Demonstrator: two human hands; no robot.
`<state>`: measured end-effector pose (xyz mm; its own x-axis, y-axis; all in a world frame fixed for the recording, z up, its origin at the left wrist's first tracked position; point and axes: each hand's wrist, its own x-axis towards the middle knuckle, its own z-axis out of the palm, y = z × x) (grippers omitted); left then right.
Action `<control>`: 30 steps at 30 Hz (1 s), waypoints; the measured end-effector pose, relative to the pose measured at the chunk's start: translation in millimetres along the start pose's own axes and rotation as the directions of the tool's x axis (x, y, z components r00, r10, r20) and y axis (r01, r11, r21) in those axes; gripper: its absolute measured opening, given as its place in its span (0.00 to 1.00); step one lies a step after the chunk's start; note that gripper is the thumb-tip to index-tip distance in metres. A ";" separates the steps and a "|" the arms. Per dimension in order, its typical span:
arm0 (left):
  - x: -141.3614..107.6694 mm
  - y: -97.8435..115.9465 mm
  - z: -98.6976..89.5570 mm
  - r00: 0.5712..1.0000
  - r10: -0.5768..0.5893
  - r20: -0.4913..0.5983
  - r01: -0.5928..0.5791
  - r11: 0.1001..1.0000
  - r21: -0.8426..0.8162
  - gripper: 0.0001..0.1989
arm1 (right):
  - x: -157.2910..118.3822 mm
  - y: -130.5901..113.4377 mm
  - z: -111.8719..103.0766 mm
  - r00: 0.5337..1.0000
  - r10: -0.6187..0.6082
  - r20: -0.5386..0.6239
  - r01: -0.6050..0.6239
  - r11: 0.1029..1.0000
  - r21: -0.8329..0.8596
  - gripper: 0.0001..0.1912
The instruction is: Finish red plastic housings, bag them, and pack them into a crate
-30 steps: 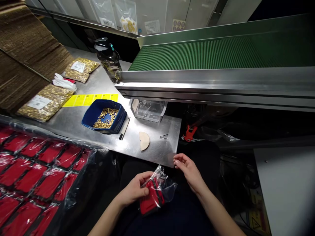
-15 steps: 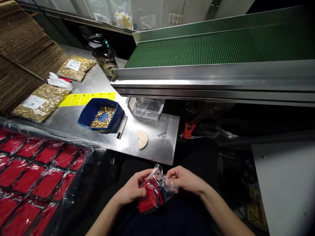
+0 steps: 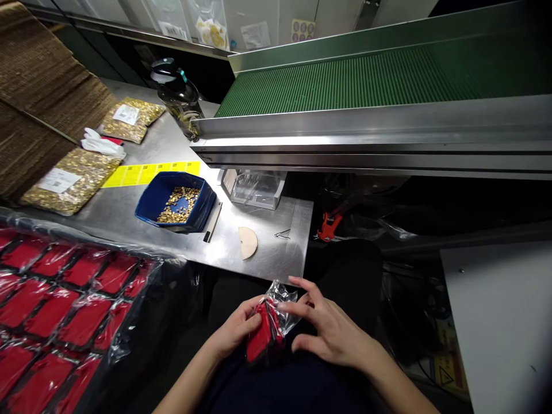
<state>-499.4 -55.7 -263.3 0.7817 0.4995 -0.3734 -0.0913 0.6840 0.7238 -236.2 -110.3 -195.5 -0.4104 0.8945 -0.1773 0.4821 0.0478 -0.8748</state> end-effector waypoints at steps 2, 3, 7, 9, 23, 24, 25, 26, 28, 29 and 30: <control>0.8 1.8 1.2 1.000 0.001 0.008 -0.001 1.000 0.013 0.29 | 11.2 -2.7 -3.9 0.992 -0.105 0.073 0.110 0.992 -0.065 0.25; 0.8 2.6 1.7 1.000 0.007 0.009 -0.007 1.000 0.020 0.29 | 16.6 -2.4 -3.7 0.987 -0.138 0.084 0.145 0.986 -0.079 0.20; -3.0 5.5 3.0 1.000 0.024 -0.004 -0.024 0.999 0.028 0.24 | 27.5 1.1 9.7 0.997 -0.059 -0.040 0.058 0.998 -0.035 0.11; -6.1 8.0 3.4 1.000 0.017 -0.004 -0.017 0.999 0.027 0.23 | 26.7 -0.1 17.7 0.989 0.107 -0.103 -0.095 0.989 0.113 0.07; 4.5 48.5 23.4 0.995 0.002 0.104 -0.041 0.927 0.372 0.31 | 18.1 -13.9 6.5 0.932 0.362 0.021 -0.334 0.836 0.435 0.14; 3.7 50.4 27.8 0.997 0.011 0.082 -0.045 0.904 0.425 0.33 | 18.4 -11.6 10.4 0.899 0.430 0.078 -0.403 0.747 0.529 0.15; 2.3 52.0 33.0 0.999 0.017 0.048 -0.038 0.877 0.479 0.34 | 19.0 -9.3 14.9 0.867 0.479 0.138 -0.457 0.655 0.601 0.15; 0.3 53.5 39.0 1.000 0.020 0.007 -0.021 0.848 0.529 0.36 | 19.9 -7.4 19.6 0.842 0.504 0.191 -0.493 0.579 0.649 0.14; -4.2 56.2 51.8 0.997 0.032 -0.067 0.017 0.779 0.627 0.43 | 22.0 -5.6 27.4 0.816 0.508 0.277 -0.534 0.478 0.698 0.12; -6.2 57.3 57.5 0.995 0.041 -0.090 0.030 0.748 0.663 0.44 | 22.8 -5.8 29.8 0.804 0.502 0.319 -0.551 0.425 0.719 0.11; -7.9 58.0 61.9 0.993 0.053 -0.103 0.033 0.725 0.688 0.42 | 23.1 -6.6 30.7 0.794 0.494 0.353 -0.561 0.373 0.739 0.12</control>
<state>-472.7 -52.8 -182.4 0.7079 0.5869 -0.3929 0.3842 0.1467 0.9115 -272.6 -103.6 -207.7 -0.3614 0.5772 -0.7323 -0.1619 -0.8123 -0.5604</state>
